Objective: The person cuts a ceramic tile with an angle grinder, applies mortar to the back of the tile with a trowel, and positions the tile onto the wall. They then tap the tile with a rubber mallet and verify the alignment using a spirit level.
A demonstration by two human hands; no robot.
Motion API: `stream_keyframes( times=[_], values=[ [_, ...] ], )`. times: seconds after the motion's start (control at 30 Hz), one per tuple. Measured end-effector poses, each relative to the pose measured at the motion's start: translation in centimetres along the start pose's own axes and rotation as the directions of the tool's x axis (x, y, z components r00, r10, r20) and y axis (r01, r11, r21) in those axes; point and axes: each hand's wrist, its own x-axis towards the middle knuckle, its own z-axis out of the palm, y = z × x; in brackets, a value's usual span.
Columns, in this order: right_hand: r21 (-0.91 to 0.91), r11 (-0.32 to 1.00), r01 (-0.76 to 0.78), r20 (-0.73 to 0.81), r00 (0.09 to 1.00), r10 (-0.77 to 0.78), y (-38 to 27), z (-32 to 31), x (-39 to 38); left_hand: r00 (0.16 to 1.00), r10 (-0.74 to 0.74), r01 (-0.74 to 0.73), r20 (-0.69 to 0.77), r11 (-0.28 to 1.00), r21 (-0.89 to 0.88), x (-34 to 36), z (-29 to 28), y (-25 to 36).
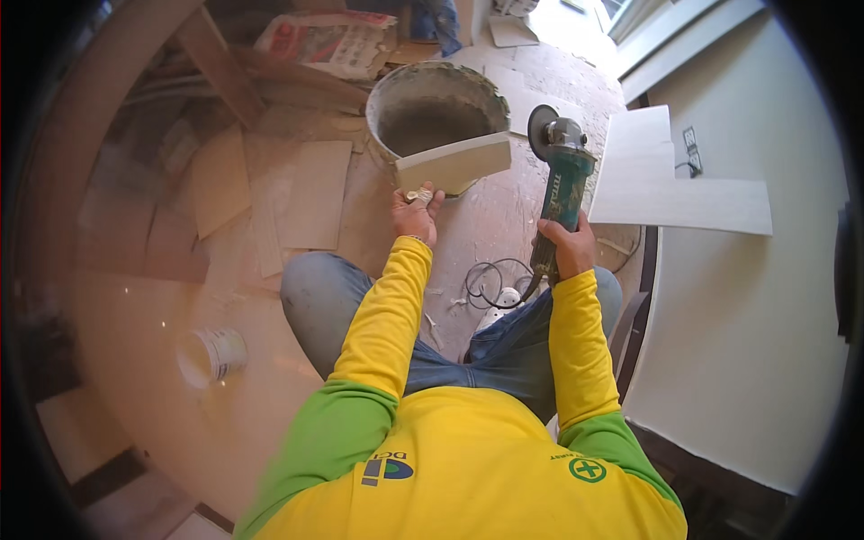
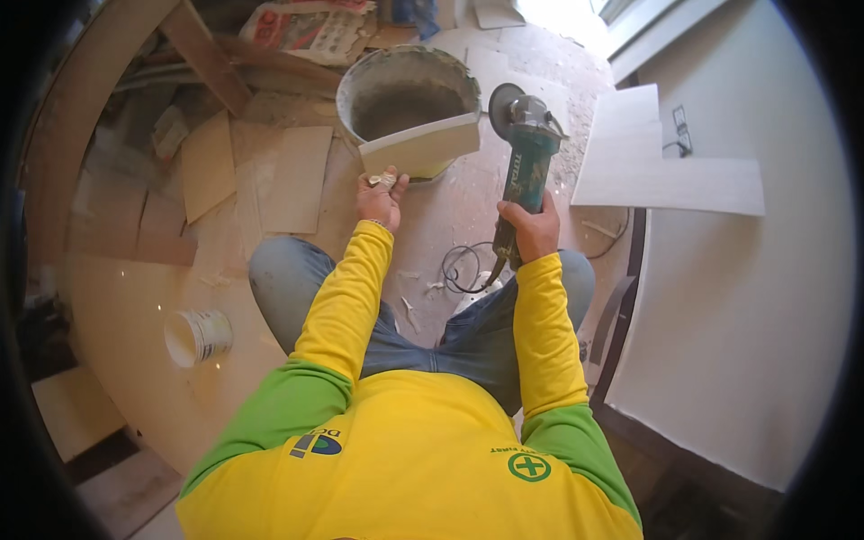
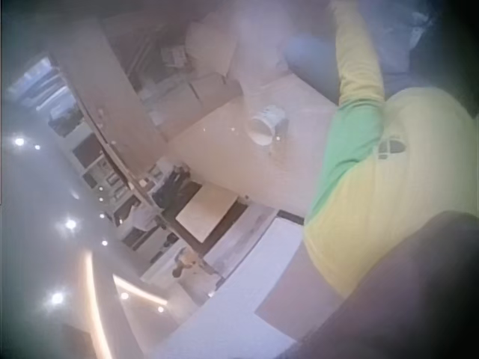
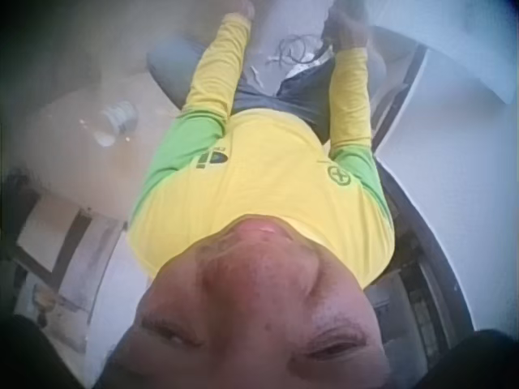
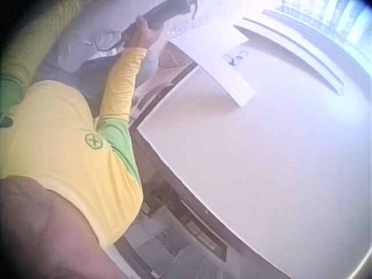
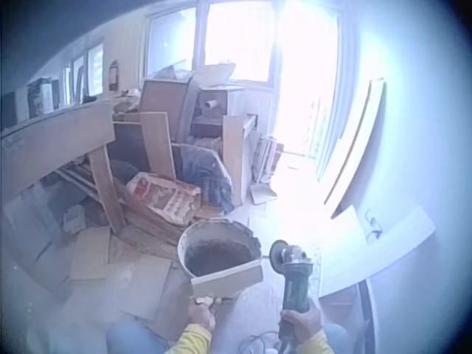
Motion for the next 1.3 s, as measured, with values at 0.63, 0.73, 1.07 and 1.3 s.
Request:
stream_keyframes(
  times=[0.63, 0.73, 1.07, 1.3],
  values=[
    [-0.713, 0.676, 0.188, 0.214, 0.976, -0.046, -0.9, 8.5, -2.5, 0.997, -0.079, 0.078, -0.006, 0.994, -0.072, 1.5, -0.6, -0.2],
    [-0.718, 0.67, 0.188, 0.247, 0.969, -0.008, -1.2, 10.1, -2.9, 0.999, -0.039, 0.04, 0.019, 0.998, -0.046, 1.6, -0.9, 0.2],
    [-0.764, 0.633, 0.123, 0.165, 0.986, 0.007, -3.7, 8.4, -2.1, 1.0, -0.022, 0.022, 0.01, 0.996, -0.081, 2.0, -0.8, -0.5],
    [-0.715, 0.679, 0.168, 0.262, 0.964, 0.037, -2.8, 10.7, -2.9, 0.998, -0.003, 0.004, 0.056, 1.0, -0.018, 1.8, -1.1, -0.3]
  ],
)
